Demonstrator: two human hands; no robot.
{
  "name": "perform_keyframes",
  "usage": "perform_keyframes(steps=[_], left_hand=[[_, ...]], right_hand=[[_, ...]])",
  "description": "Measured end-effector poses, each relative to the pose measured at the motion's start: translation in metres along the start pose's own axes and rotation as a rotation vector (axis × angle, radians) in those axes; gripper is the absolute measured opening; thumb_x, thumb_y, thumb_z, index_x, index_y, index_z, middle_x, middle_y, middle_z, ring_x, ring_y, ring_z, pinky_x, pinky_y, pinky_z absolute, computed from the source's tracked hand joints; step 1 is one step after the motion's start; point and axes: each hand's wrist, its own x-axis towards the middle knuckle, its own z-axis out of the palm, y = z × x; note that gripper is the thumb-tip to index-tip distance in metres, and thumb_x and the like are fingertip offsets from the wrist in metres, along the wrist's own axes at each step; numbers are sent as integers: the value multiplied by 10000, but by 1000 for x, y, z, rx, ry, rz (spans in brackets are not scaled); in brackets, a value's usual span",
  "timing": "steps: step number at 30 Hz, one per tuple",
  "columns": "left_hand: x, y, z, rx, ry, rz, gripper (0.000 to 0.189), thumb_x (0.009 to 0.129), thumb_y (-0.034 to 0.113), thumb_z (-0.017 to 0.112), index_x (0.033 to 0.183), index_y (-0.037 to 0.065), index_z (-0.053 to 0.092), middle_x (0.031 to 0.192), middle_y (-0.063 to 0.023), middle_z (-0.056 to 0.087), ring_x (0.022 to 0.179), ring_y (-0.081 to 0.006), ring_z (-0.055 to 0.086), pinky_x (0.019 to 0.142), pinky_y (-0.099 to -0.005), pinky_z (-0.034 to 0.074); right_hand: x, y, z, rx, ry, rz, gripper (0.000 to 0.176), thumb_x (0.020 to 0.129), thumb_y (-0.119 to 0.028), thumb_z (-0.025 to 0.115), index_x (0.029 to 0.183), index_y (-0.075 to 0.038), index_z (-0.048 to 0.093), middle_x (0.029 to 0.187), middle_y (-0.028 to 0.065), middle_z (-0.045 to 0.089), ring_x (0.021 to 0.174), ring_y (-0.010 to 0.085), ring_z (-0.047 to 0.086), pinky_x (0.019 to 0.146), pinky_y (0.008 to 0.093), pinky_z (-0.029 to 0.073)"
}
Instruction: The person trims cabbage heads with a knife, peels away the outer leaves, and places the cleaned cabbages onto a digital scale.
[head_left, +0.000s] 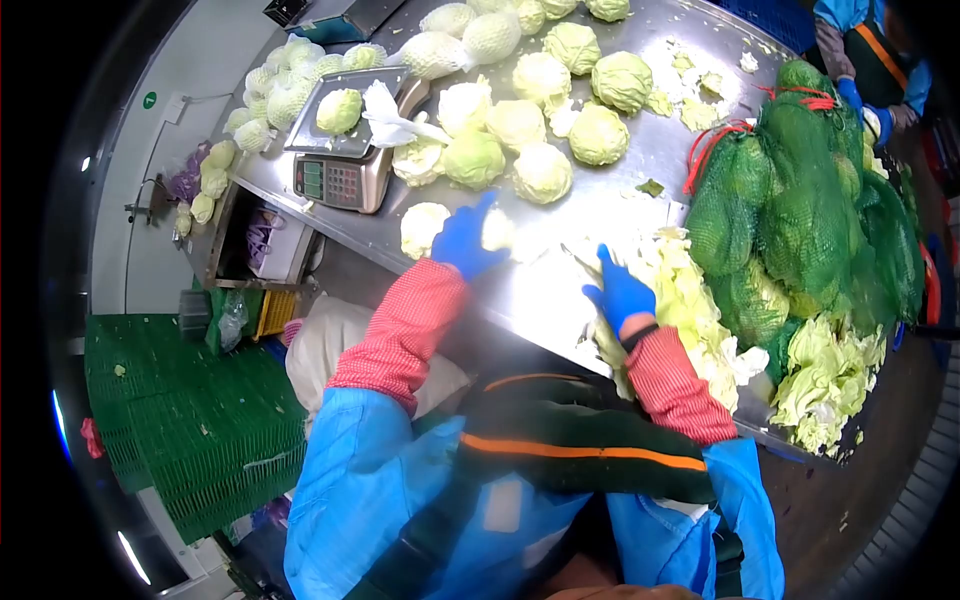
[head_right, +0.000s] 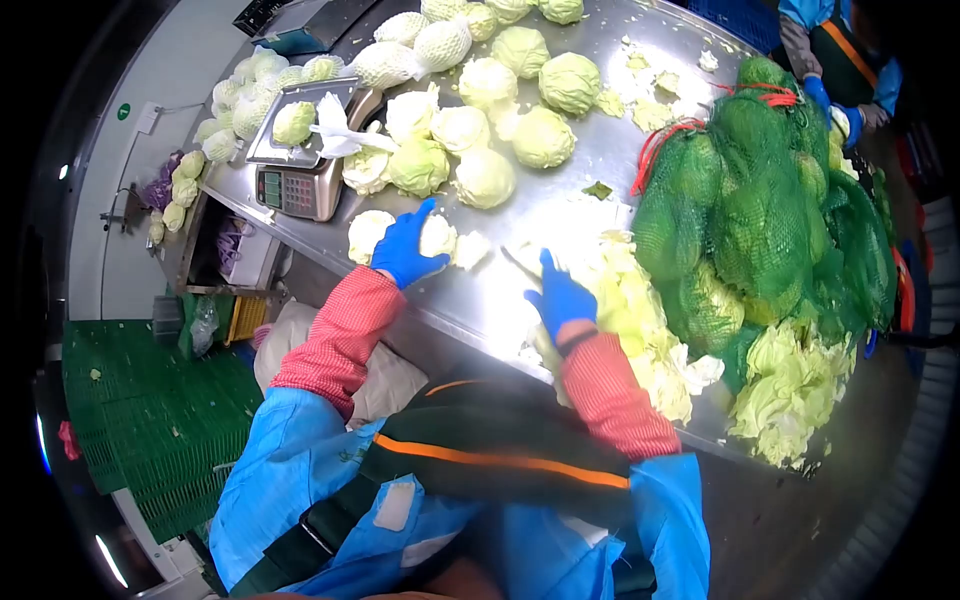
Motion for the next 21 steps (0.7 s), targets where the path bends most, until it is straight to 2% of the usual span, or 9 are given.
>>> perform_keyframes(steps=[4, 7, 8, 11, 14, 18, 19, 20, 21], left_hand=[[24, -19, -15, 16, 299, 128, 954, 682, 479, 776, 1468, 196, 316, 1286, -216, 496, 1190, -379, 488, 987, -458, 426], [64, -13, -30, -7, 504, 169, 963, 656, 314, 847, 1458, 157, 339, 1259, -241, 492, 1158, -399, 484, 1002, -451, 397], [84, -18, -25, 74, 475, 155, 1015, 641, 352, 848, 1478, 179, 301, 1326, -272, 446, 1187, -418, 465, 1023, -456, 384], [110, -7, -27, 332, 257, -34, 1062, 593, 425, 851, 1477, 234, 296, 1340, -287, 429, 1190, -451, 458, 1000, -489, 406], [120, -21, -22, 200, 363, 33, 997, 598, 416, 848, 1447, 247, 354, 1292, -262, 462, 1180, -426, 473, 976, -482, 428], [112, -33, -38, -158, 381, 107, 939, 585, 357, 871, 1387, 124, 442, 1185, -197, 514, 1113, -365, 531, 953, -448, 449], [102, -33, -49, -308, 372, 231, 910, 658, 362, 832, 1410, 95, 395, 1244, -172, 520, 1141, -316, 543, 959, -415, 458], [96, -28, -52, -668, 302, 233, 862, 697, 314, 815, 1401, 52, 392, 1253, -157, 525, 1152, -292, 539, 967, -392, 456], [90, -24, -55, -1026, 223, 224, 813, 737, 267, 798, 1391, 10, 389, 1263, -141, 531, 1162, -267, 535, 976, -370, 454]], right_hand=[[-47, 18, -11, 25, 32, 55, 723, 868, -387, 640, 1469, -166, 302, 1083, 197, 635, 889, 375, 635, 763, 433, 504], [-63, 19, -29, 26, -28, 205, 708, 870, -401, 636, 1465, -172, 328, 1103, 196, 639, 903, 369, 641, 765, 430, 507], [-62, 20, -32, -15, -104, 238, 704, 882, -502, 546, 1464, -182, 314, 1174, 153, 621, 940, 325, 645, 794, 408, 510], [-51, 12, -34, -19, -125, 270, 690, 890, -519, 528, 1455, -177, 329, 1212, 143, 610, 963, 327, 646, 811, 400, 511], [-41, -5, -49, 34, -251, 277, 604, 925, -486, 488, 1427, -168, 377, 1259, 115, 600, 1080, 307, 607, 882, 384, 488], [-39, -11, -50, 435, 17, 87, 438, 942, -368, 547, 1299, -113, 543, 1106, 152, 652, 955, 274, 651, 816, 327, 503], [-41, -16, -49, 565, 115, 40, 394, 945, -332, 570, 1258, -95, 594, 1054, 167, 669, 906, 265, 668, 790, 310, 510], [-38, -20, -50, 631, 157, -74, 352, 964, -261, 553, 1245, -53, 595, 1033, 136, 672, 926, 220, 662, 783, 275, 505], [-32, -36, -62, 841, 82, 12, 376, 968, -264, 552, 1285, -63, 560, 942, 66, 627, 778, 133, 599, 670, 236, 475]])
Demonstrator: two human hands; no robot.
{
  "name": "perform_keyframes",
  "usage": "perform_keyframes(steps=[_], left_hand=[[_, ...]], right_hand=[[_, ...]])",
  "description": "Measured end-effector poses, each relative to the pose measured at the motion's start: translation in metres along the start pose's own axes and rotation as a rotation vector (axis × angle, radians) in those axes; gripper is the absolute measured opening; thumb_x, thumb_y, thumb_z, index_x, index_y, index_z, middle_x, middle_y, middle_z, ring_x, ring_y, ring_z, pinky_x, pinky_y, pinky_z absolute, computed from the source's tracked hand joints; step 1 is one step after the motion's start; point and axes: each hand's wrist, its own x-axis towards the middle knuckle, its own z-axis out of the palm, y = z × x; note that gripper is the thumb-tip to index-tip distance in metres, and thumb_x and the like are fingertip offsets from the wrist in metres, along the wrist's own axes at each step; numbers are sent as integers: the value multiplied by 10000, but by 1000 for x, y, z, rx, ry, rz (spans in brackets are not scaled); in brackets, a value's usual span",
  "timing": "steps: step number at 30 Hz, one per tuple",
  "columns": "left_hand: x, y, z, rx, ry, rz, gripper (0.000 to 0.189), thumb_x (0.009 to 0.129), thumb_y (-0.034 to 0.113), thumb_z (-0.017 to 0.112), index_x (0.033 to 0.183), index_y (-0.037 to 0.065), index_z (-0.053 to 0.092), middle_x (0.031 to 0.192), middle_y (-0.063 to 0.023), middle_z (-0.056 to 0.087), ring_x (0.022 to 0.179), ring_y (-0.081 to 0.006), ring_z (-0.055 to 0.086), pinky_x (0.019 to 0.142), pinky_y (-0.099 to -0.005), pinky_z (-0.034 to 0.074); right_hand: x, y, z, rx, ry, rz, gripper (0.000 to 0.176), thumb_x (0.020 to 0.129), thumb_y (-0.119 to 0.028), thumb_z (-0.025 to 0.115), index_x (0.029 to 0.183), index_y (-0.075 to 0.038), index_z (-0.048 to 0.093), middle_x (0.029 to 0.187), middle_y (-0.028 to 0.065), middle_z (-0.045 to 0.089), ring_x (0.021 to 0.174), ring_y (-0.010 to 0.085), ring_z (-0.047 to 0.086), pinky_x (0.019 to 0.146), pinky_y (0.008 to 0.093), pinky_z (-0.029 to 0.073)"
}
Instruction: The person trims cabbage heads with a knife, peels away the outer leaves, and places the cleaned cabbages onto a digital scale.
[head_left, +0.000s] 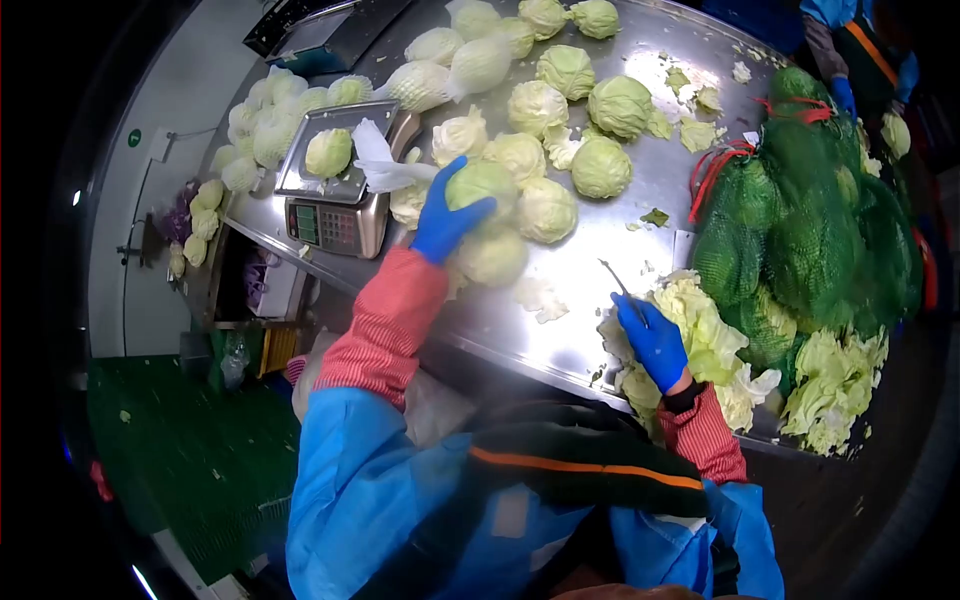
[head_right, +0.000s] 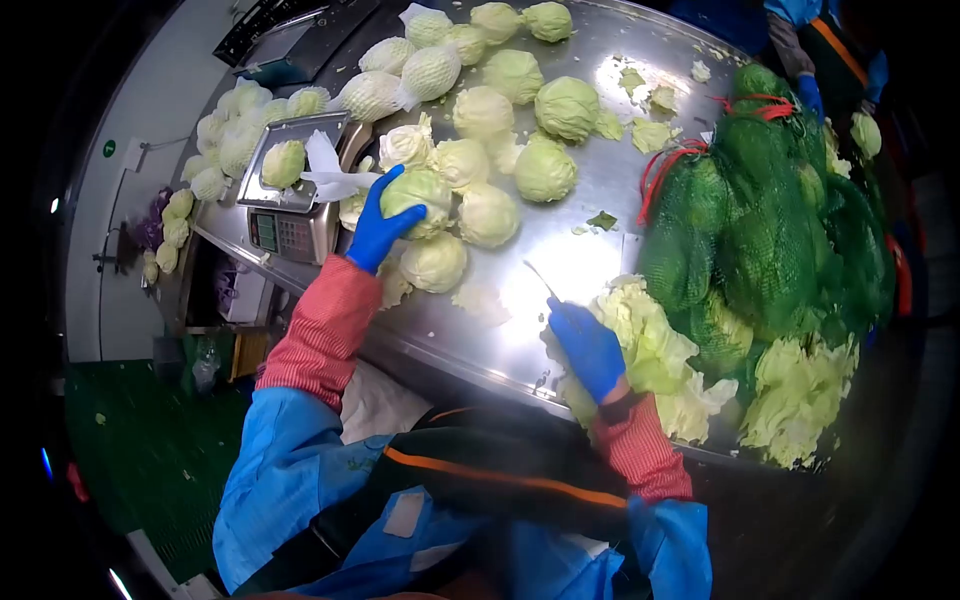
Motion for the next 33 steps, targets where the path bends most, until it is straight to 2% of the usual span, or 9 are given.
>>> perform_keyframes(steps=[4, 6, 7, 12, 18, 20, 24, 28, 33], left_hand=[[-48, 46, 37, -1116, -348, -572, 658, 936, 424, 537, 1425, 29, 340, 1398, -177, 435, 1255, -304, 476, 1051, -436, 403], [-70, 32, 69, -1123, -271, -588, 691, 942, 466, 518, 1446, 39, 315, 1439, -160, 403, 1286, -322, 445, 1076, -455, 380], [-83, 24, 80, -941, -308, -545, 713, 933, 466, 531, 1463, 56, 289, 1464, -154, 374, 1319, -318, 409, 1103, -461, 333], [-110, 22, 114, 39, -372, 92, 927, 735, 261, 808, 1459, 25, 280, 1399, -171, 384, 1295, -263, 391, 1080, -391, 344], [-130, -30, 148, 215, -197, -4, 957, 653, 266, 862, 1419, 36, 336, 1283, -157, 442, 1180, -261, 467, 1003, -402, 418], [-134, -18, 157, 124, -183, -130, 965, 649, 246, 856, 1426, 49, 320, 1304, -165, 388, 1217, -274, 422, 1023, -412, 409], [-129, -25, 164, 436, -172, 100, 945, 655, 267, 836, 1414, 40, 323, 1259, -180, 408, 1197, -305, 427, 1026, -411, 380], [-129, -16, 172, 524, -175, 64, 947, 650, 294, 833, 1408, 32, 329, 1238, -198, 424, 1169, -333, 443, 1002, -420, 391], [-129, -16, 185, 570, -98, 55, 939, 651, 316, 820, 1407, 37, 339, 1198, -218, 443, 1108, -364, 484, 949, -450, 433]], right_hand=[[30, -25, 17, 541, -84, 77, 515, 975, -339, 539, 1415, -101, 415, 746, -38, 497, 493, 13, 409, 441, 172, 339], [39, -31, 23, 607, -99, 33, 528, 962, -375, 554, 1391, -93, 431, 760, -39, 514, 494, 21, 423, 444, 175, 349], [39, -42, 18, 586, -110, 228, 492, 948, -377, 578, 1336, -88, 483, 785, -35, 538, 514, 27, 441, 452, 182, 366], [37, 8, 10, 453, -57, 214, 523, 922, -371, 612, 1336, -75, 492, 867, -1, 605, 646, 29, 512, 531, 181, 420], [26, 36, 7, -181, 41, 182, 537, 945, -334, 538, 1400, -71, 427, 1025, 132, 653, 896, 241, 637, 820, 333, 499], [14, 57, -6, -403, 184, -110, 348, 951, -237, 470, 1245, -68, 547, 1113, 193, 624, 1012, 321, 614, 889, 387, 483], [-12, 20, -10, -728, 73, -155, 238, 863, -237, 599, 1036, -73, 595, 963, 159, 647, 870, 309, 652, 733, 413, 521], [-6, 25, -9, -866, -33, -32, 243, 811, -246, 671, 967, -80, 589, 884, 139, 655, 769, 311, 665, 662, 421, 529], [15, 47, -9, -1010, 107, -20, 159, 894, -169, 501, 914, -61, 617, 825, 150, 654, 692, 318, 669, 604, 409, 534]])
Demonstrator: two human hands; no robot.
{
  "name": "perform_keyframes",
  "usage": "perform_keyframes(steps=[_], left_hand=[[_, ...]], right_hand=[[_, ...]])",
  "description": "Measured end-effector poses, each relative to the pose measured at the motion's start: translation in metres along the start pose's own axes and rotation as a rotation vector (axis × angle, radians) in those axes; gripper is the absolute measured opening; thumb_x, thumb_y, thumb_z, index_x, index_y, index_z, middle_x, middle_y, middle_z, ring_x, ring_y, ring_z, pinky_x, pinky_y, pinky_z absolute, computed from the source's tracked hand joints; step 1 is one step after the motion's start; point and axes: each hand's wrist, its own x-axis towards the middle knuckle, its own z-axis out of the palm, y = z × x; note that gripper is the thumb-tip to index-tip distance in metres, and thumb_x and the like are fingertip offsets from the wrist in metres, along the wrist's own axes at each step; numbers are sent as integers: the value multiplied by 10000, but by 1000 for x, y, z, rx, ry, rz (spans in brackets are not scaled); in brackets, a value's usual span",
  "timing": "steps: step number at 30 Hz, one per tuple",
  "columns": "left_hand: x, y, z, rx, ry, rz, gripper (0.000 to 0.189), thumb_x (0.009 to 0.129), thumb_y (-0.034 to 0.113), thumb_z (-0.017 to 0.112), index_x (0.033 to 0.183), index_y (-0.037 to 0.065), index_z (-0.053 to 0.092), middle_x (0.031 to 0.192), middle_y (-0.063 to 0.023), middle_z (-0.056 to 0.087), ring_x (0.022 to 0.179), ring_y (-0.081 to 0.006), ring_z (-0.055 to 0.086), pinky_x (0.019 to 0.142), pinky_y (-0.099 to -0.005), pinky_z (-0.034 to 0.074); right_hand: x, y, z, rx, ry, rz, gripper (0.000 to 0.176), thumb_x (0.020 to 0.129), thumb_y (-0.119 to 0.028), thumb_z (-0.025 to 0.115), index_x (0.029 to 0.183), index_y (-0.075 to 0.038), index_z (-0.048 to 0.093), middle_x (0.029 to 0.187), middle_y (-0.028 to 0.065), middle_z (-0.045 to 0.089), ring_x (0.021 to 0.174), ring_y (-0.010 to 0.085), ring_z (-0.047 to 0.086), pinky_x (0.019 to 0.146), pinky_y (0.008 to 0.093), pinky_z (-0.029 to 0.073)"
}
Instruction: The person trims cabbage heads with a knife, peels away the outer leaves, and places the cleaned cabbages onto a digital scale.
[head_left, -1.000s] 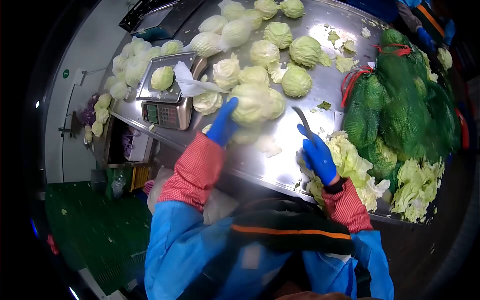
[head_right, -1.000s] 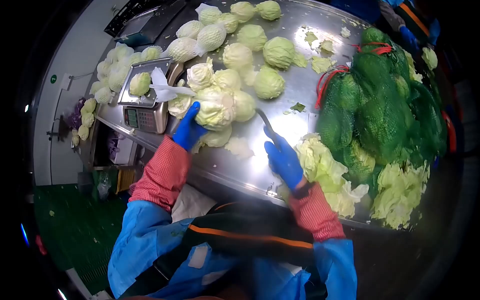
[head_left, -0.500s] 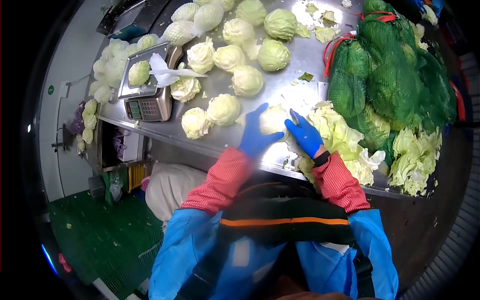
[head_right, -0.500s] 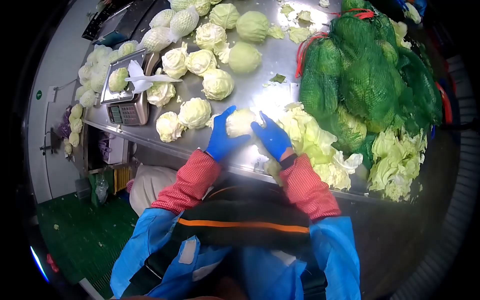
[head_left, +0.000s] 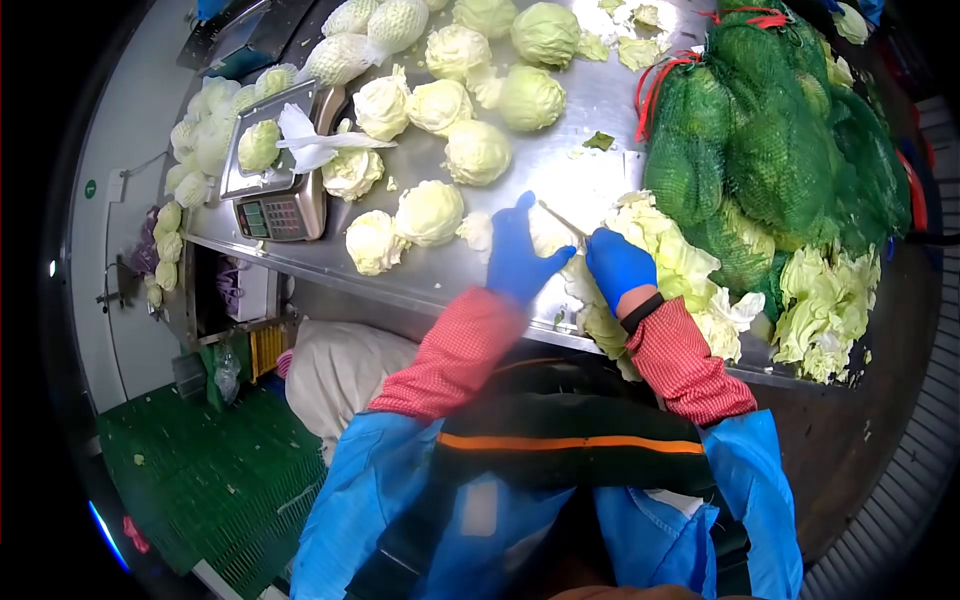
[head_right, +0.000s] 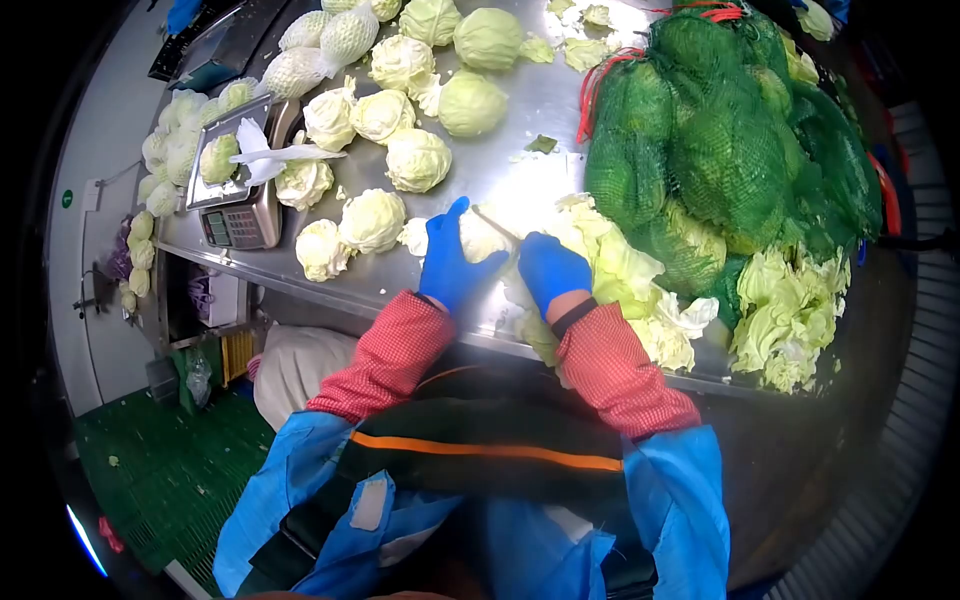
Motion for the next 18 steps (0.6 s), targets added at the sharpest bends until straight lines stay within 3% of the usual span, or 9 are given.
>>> perform_keyframes(steps=[2, 5, 6, 7, 10, 12, 14, 15, 18], left_hand=[[-5, 0, 5, 57, 32, 63, 941, 646, 305, 822, 1409, 44, 338, 1208, -223, 435, 1116, -368, 478, 951, -448, 430], [-4, -1, 1, 19, 25, 94, 925, 656, 269, 817, 1415, 57, 332, 1222, -215, 435, 1134, -359, 468, 973, -444, 412], [-6, -4, -2, -39, 7, 69, 923, 658, 263, 815, 1417, 59, 330, 1228, -209, 435, 1137, -354, 468, 980, -445, 407], [-6, -5, -4, -103, -5, 49, 921, 661, 257, 814, 1419, 61, 329, 1234, -203, 436, 1140, -349, 467, 986, -446, 402], [-8, -7, -12, -173, -2, 161, 902, 643, 233, 827, 1402, 64, 368, 1253, -170, 454, 1166, -333, 461, 1006, -435, 390], [-13, -16, -18, -171, -1, 244, 883, 638, 214, 833, 1386, 48, 394, 1290, -154, 463, 1187, -302, 467, 1018, -415, 394], [-22, -28, -15, -419, -16, 123, 899, 649, 193, 831, 1398, 34, 361, 1290, -151, 449, 1212, -289, 450, 1037, -415, 381], [-26, -31, -15, -543, -22, 62, 907, 654, 183, 831, 1404, 26, 345, 1291, -150, 442, 1224, -282, 442, 1046, -415, 375], [-27, 0, -36, -1005, 110, -130, 891, 664, 139, 819, 1403, 25, 335, 1287, -142, 454, 1215, -263, 454, 1046, -413, 381]], right_hand=[[23, 27, 19, -1, 29, -2, 158, 890, -172, 509, 914, -59, 616, 810, 153, 656, 695, 319, 670, 603, 412, 531], [40, 28, -9, 34, 106, -38, 173, 888, -198, 524, 909, -54, 616, 756, 157, 658, 689, 329, 668, 601, 422, 525], [33, 18, -31, 91, 91, -212, 213, 913, -247, 523, 923, -52, 607, 804, 172, 666, 737, 324, 671, 618, 421, 521], [39, 5, -30, 126, -107, -5, 317, 918, -346, 536, 995, -47, 603, 948, 191, 667, 826, 342, 663, 700, 429, 521], [34, -13, -19, 347, 238, 59, 475, 872, -443, 573, 1122, -39, 579, 997, 226, 659, 917, 394, 630, 819, 448, 494], [51, 5, 1, 379, 109, 98, 429, 874, -412, 573, 1114, -56, 576, 968, 225, 660, 906, 392, 630, 799, 449, 495], [57, 16, 6, 391, 17, 122, 357, 873, -372, 574, 1092, -90, 575, 939, 213, 661, 882, 395, 629, 765, 456, 494], [56, 20, 8, 353, 87, 90, 330, 883, -378, 572, 1004, -71, 559, 878, 213, 656, 809, 420, 622, 697, 482, 487], [46, 37, 5, 193, -1, 189, 228, 908, -298, 541, 998, -88, 552, 893, 197, 664, 826, 401, 635, 711, 475, 493]])
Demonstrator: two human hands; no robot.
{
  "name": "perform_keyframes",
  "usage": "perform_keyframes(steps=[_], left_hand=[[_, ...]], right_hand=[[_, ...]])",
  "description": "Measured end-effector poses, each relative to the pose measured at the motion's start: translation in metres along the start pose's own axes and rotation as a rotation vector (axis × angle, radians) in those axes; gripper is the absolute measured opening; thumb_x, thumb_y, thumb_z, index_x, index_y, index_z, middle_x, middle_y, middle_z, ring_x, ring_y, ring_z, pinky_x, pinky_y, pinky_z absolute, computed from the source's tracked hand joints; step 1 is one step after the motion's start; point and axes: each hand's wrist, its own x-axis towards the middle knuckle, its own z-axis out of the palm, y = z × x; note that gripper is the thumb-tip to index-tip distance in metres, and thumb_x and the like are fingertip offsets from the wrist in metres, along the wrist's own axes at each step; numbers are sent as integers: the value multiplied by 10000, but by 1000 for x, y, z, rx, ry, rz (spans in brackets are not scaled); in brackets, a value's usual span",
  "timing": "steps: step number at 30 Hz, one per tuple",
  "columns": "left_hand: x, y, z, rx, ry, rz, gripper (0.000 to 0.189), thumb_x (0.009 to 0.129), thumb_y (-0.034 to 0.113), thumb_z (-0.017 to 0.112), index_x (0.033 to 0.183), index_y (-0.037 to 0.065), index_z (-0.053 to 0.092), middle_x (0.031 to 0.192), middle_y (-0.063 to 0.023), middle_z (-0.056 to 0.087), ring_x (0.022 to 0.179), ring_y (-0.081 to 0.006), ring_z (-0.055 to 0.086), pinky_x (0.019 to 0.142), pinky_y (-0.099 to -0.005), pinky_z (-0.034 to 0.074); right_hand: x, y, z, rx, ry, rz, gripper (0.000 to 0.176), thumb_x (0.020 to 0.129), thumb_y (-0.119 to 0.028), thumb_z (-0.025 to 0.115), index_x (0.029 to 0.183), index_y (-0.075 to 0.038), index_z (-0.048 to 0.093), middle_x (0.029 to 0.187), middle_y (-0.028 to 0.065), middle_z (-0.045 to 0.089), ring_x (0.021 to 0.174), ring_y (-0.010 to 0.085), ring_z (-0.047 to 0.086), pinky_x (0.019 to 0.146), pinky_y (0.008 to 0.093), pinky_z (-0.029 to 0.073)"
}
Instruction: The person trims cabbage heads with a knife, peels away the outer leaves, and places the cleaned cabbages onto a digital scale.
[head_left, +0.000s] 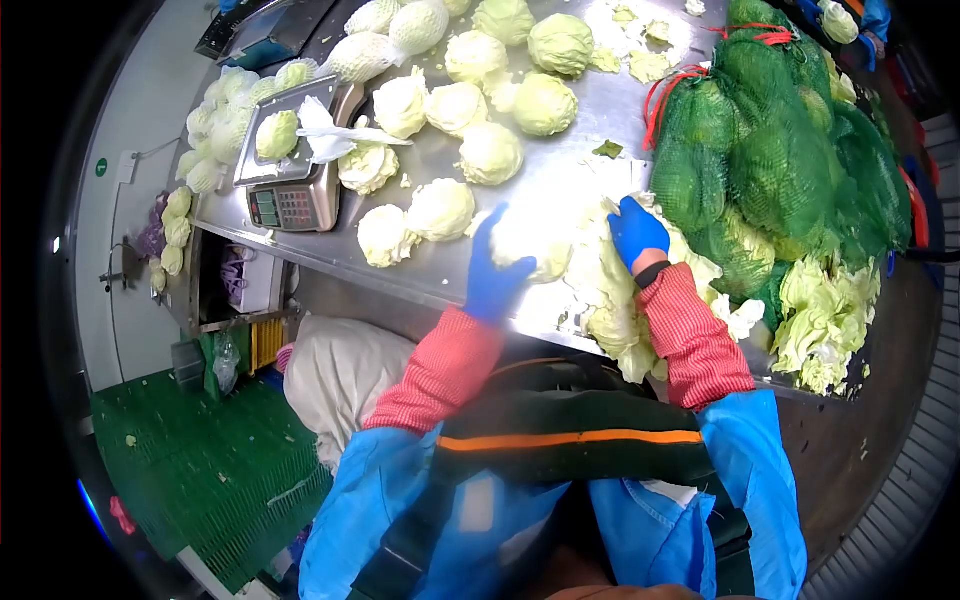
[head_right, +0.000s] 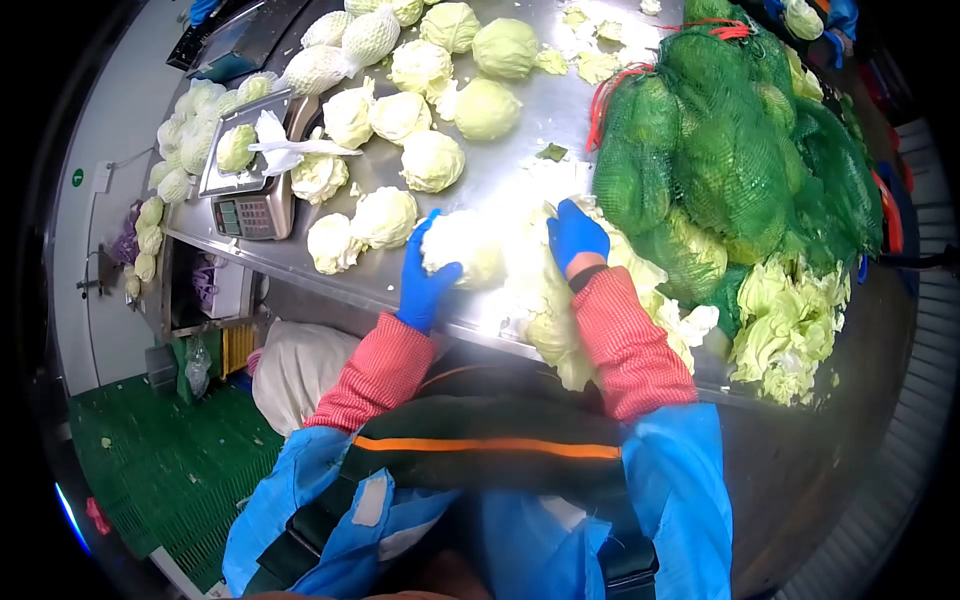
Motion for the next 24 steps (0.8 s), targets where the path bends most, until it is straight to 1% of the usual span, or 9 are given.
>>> perform_keyframes(steps=[3, 4, 6, 8, 12, 15, 19, 20, 24], left_hand=[[3, 27, 6, 202, -12, 75, 880, 665, 105, 811, 1398, 21, 331, 1306, -146, 432, 1223, -250, 440, 1042, -410, 386], [9, 15, -2, 423, -19, 239, 883, 647, 150, 832, 1378, 16, 353, 1308, -150, 414, 1227, -258, 428, 1039, -408, 378], [11, 24, 6, 613, -50, 358, 900, 631, 189, 847, 1369, 12, 362, 1301, -151, 410, 1227, -268, 422, 1037, -406, 369], [11, 25, 9, 756, -51, 412, 931, 601, 254, 870, 1354, 12, 378, 1274, -151, 420, 1219, -288, 421, 1032, -407, 357], [6, 18, 12, 636, -21, 391, 922, 597, 220, 873, 1354, 14, 388, 1276, -146, 435, 1209, -275, 444, 1033, -400, 376], [4, 20, 22, 483, 8, 351, 912, 593, 190, 883, 1353, 18, 409, 1293, -142, 465, 1209, -266, 477, 1044, -382, 391], [5, 24, 20, 591, -52, 370, 909, 603, 161, 875, 1358, 10, 390, 1302, -138, 459, 1218, -256, 471, 1052, -381, 389], [5, 24, 21, 591, -76, 347, 907, 604, 156, 874, 1357, 9, 389, 1303, -136, 459, 1222, -254, 469, 1055, -382, 386], [2, 23, 28, 366, -197, 234, 918, 620, 163, 870, 1369, 24, 358, 1260, -126, 450, 1160, -234, 495, 977, -381, 447]], right_hand=[[-14, -36, -22, 336, -44, -19, 371, 889, -410, 589, 1083, -96, 561, 898, 157, 685, 835, 339, 667, 740, 445, 509], [-21, -67, -51, 705, -369, 226, 572, 860, -513, 599, 1224, -77, 537, 1007, 172, 677, 896, 324, 664, 791, 419, 510], [-32, -69, -47, 555, -298, -170, 702, 857, -541, 592, 1323, -27, 487, 1116, 198, 629, 900, 262, 651, 790, 352, 514], [-35, -76, -53, 540, -296, -67, 557, 889, -407, 596, 1280, -17, 523, 1013, 164, 657, 794, 194, 647, 729, 298, 521], [-55, -67, -58, 811, -329, -41, 493, 854, -231, 582, 1299, -27, 522, 743, 46, 623, 557, 110, 559, 492, 242, 466], [-57, -47, -28, 860, -225, -23, 379, 873, -280, 592, 1156, -30, 568, 763, 69, 656, 607, 133, 607, 571, 278, 504], [-69, -63, -60, 1049, -303, 139, 544, 888, -350, 627, 1273, 15, 504, 835, 55, 669, 719, 125, 633, 647, 269, 516], [-70, -64, -62, 945, -252, 22, 671, 864, -408, 668, 1317, 42, 464, 873, 52, 674, 764, 117, 642, 703, 248, 513], [-63, -68, -75, 733, -284, -143, 687, 808, -421, 725, 1274, 38, 514, 923, 92, 690, 806, 123, 655, 753, 255, 511]])
